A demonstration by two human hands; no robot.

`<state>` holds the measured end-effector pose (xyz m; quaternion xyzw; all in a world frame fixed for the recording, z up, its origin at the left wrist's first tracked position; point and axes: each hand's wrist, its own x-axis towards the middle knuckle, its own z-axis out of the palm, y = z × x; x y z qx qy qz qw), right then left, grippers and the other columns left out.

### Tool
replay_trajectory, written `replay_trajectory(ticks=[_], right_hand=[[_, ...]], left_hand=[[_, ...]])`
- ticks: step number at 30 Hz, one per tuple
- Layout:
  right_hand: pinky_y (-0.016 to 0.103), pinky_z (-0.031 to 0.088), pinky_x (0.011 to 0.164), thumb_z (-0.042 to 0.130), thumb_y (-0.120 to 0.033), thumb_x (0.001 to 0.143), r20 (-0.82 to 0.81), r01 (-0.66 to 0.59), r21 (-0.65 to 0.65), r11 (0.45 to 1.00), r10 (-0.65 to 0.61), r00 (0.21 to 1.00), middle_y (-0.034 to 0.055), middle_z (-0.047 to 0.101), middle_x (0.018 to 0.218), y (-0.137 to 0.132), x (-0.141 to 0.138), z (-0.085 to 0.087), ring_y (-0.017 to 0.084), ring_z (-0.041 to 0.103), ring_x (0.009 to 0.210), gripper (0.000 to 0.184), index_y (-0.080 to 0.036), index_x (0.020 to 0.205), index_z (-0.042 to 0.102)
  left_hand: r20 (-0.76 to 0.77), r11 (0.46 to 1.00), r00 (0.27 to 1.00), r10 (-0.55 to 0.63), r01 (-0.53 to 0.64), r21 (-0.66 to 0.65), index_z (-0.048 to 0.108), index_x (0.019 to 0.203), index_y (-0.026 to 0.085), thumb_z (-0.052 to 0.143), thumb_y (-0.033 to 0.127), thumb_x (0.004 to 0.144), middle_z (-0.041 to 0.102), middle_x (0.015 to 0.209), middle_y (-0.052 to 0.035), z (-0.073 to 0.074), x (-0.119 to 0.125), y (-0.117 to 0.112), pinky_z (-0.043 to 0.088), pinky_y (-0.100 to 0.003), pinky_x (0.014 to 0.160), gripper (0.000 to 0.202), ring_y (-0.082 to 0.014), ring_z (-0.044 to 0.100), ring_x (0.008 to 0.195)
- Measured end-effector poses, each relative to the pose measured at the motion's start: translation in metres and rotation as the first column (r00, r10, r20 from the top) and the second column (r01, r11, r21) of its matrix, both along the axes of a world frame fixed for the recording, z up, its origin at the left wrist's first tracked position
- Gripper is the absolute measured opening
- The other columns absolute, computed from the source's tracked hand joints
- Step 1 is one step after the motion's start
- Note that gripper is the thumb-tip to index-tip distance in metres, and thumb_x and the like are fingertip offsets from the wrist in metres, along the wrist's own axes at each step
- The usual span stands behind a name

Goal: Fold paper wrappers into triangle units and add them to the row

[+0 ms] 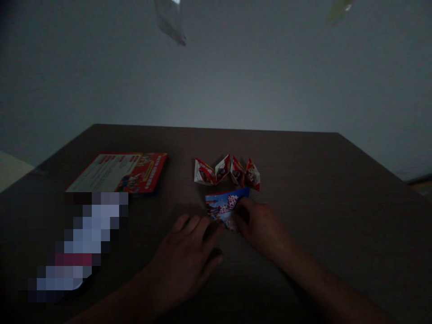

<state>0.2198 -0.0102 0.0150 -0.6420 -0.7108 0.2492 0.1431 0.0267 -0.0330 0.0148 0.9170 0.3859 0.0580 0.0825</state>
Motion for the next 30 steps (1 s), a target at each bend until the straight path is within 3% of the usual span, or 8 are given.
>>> replay_trajectory(ticks=[9, 14, 18, 30], right_hand=[[0.025, 0.043, 0.056, 0.052, -0.02, 0.081, -0.011, -0.013, -0.008, 1.0, 0.013, 1.0, 0.0029, 0.068, 0.075, 0.0, 0.001, 0.001, 0.018, 0.065, 0.065, 0.008, -0.018, 0.086, 0.058], [0.025, 0.042, 0.054, 0.053, -0.03, 0.083, -0.024, -0.006, 0.0, 1.0, 0.006, 1.0, 0.002, 0.067, 0.072, -0.001, -0.001, -0.001, 0.017, 0.063, 0.062, 0.013, -0.019, 0.086, 0.058], [0.025, 0.039, 0.051, 0.063, -0.04, 0.076, 0.033, 0.012, 0.021, 1.0, -0.012, 0.999, 0.0018, 0.066, 0.07, -0.002, -0.002, -0.004, 0.016, 0.06, 0.058, 0.023, -0.019, 0.083, 0.059], [0.023, 0.039, 0.052, 0.064, -0.026, 0.074, 0.027, -0.106, -0.08, 0.991, 0.109, 0.994, 0.0024, 0.067, 0.071, -0.005, 0.014, -0.001, 0.016, 0.06, 0.06, 0.008, -0.018, 0.076, 0.063]], left_hand=[[0.029, 0.998, 1.0, -0.01, 0.012, -0.061, 0.048, 0.124, 0.03, 0.049, 0.047, 0.085, 0.054, 0.107, -0.008, 0.003, 0.002, -0.002, 0.035, -0.048, 0.088, 0.042, -0.0281, 0.046, 0.102], [0.071, 0.997, 0.997, 0.015, -0.009, -0.082, 0.048, 0.125, 0.019, 0.052, 0.047, 0.082, 0.053, 0.113, -0.0103, 0.002, 0.0, -0.003, 0.032, -0.047, 0.093, 0.051, -0.028, 0.045, 0.105], [0.071, 0.996, 0.997, 0.035, -0.03, -0.079, 0.051, 0.121, 0.014, 0.052, 0.045, 0.082, 0.055, 0.112, -0.0105, 0.001, 0.001, -0.002, 0.031, -0.046, 0.093, 0.05, -0.0272, 0.046, 0.103], [0.076, 0.996, 0.995, 0.059, -0.053, -0.078, 0.05, 0.122, 0.017, 0.052, 0.047, 0.082, 0.056, 0.113, -0.01, 0.002, 0.001, -0.002, 0.03, -0.047, 0.093, 0.051, -0.028, 0.047, 0.103]])
